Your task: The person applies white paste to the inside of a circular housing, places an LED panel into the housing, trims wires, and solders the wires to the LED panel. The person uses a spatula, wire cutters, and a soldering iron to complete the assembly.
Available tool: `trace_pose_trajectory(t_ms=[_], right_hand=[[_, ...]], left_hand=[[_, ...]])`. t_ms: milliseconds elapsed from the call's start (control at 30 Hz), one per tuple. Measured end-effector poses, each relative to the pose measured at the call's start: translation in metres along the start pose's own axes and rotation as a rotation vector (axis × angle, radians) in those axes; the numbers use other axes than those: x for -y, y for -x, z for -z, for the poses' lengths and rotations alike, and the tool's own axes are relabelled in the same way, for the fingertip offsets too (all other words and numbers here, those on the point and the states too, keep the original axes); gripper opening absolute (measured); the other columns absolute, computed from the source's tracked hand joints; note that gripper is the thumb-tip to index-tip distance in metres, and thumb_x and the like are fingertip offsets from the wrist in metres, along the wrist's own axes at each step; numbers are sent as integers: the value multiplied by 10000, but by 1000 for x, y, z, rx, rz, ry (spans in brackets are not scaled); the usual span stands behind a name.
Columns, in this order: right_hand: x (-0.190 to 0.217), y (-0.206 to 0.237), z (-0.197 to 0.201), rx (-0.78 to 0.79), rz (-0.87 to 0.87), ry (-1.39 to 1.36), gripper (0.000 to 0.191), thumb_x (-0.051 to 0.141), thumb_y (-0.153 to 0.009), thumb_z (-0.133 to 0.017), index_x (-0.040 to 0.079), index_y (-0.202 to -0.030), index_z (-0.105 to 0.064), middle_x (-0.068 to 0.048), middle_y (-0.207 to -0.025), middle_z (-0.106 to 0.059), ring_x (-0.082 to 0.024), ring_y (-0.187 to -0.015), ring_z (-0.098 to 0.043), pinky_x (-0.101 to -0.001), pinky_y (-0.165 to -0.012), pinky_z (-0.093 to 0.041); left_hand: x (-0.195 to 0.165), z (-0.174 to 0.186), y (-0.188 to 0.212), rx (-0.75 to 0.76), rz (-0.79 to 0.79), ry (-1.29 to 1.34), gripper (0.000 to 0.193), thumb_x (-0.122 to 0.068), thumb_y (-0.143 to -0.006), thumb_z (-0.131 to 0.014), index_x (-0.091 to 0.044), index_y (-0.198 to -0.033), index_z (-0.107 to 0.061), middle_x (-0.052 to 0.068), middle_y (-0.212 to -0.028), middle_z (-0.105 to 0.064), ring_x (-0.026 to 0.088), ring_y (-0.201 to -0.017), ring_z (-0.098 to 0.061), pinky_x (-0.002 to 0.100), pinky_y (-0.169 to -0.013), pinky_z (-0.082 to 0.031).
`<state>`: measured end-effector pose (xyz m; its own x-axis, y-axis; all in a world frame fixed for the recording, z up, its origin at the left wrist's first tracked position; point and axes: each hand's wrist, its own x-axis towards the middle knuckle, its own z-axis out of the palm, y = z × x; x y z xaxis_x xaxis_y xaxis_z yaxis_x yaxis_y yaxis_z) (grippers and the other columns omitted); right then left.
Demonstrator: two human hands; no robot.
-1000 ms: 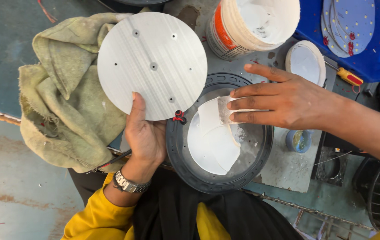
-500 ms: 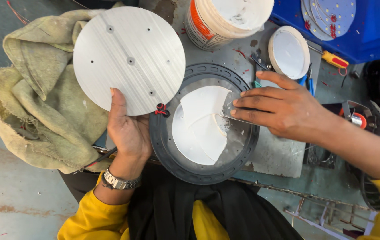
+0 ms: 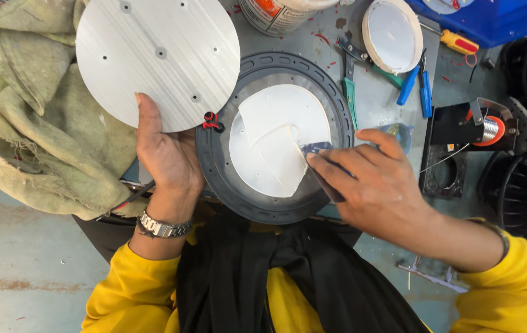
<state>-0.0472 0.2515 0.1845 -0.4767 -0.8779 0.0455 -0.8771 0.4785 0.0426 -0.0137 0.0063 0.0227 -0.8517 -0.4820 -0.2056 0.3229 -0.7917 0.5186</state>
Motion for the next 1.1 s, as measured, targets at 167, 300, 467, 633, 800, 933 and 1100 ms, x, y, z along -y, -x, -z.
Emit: trace_pose_trajectory(t_ms=[167, 300, 467, 633, 800, 933, 1100], right_hand=[[26, 3, 3, -31, -67, 6, 312, 101, -828, -781, 69, -1136, -751, -56, -963, -710, -223, -821, -672, -400, -1004, -437], [43, 4, 3, -14, -90, 25, 338, 105, -780, -761, 53, -1114, -755, -63, -949, -721, -213, -770, -671, -404, -986, -432], [63, 3, 5, -5, -110, 48, 263, 133, -835, -767, 52, -1084, -757, -51, -900, -709, -186, -717, -663, -405, -985, -429], [55, -5, 26, 75, -56, 60, 354, 102, -780, -737, 79, -1131, -776, -22, -926, -734, -172, -782, -685, -437, -980, -406], [-10, -29, 30, -96, -45, 53, 301, -14, -897, -719, 107, -1169, -765, -42, -1130, -744, -204, -1048, -683, -420, -1034, -398], [-47, -45, 3, -88, 77, -46, 291, 36, -985, -740, 113, -1265, -731, -6, -1252, -722, -183, -1207, -655, -422, -1188, -361], [-60, -41, -8, -18, 108, -33, 337, 42, -906, -741, 147, -1226, -750, 24, -1200, -734, -153, -1150, -667, -442, -1215, -318]], left_hand=[[1, 2, -1, 32, -5, 17, 655, -436, -1086, -495, 22, -1537, -372, 163, -1526, -501, 254, -1378, -551, 414, -1195, -479], [2, 3, -1, 23, 3, 2, 654, -446, -1085, -489, 25, -1526, -383, 168, -1514, -508, 254, -1365, -559, 417, -1181, -487], [3, 3, -1, 47, 0, -19, 665, -462, -1087, -475, 29, -1526, -381, 182, -1501, -518, 258, -1364, -566, 416, -1178, -491], [4, 4, -2, 64, -5, 10, 664, -456, -1087, -478, 34, -1524, -377, 186, -1504, -511, 258, -1373, -561, 414, -1186, -487], [7, 4, -5, 75, -27, 20, 673, -457, -1083, -504, 41, -1518, -376, 188, -1498, -510, 260, -1367, -556, 419, -1181, -486], [8, 3, -9, 46, -34, 12, 693, -459, -1069, -519, 42, -1521, -359, 189, -1484, -516, 262, -1360, -560, 413, -1168, -492], [8, 1, -10, 54, -40, 48, 700, -447, -1051, -535, 25, -1524, -328, 182, -1471, -518, 266, -1340, -575, 428, -1145, -509]])
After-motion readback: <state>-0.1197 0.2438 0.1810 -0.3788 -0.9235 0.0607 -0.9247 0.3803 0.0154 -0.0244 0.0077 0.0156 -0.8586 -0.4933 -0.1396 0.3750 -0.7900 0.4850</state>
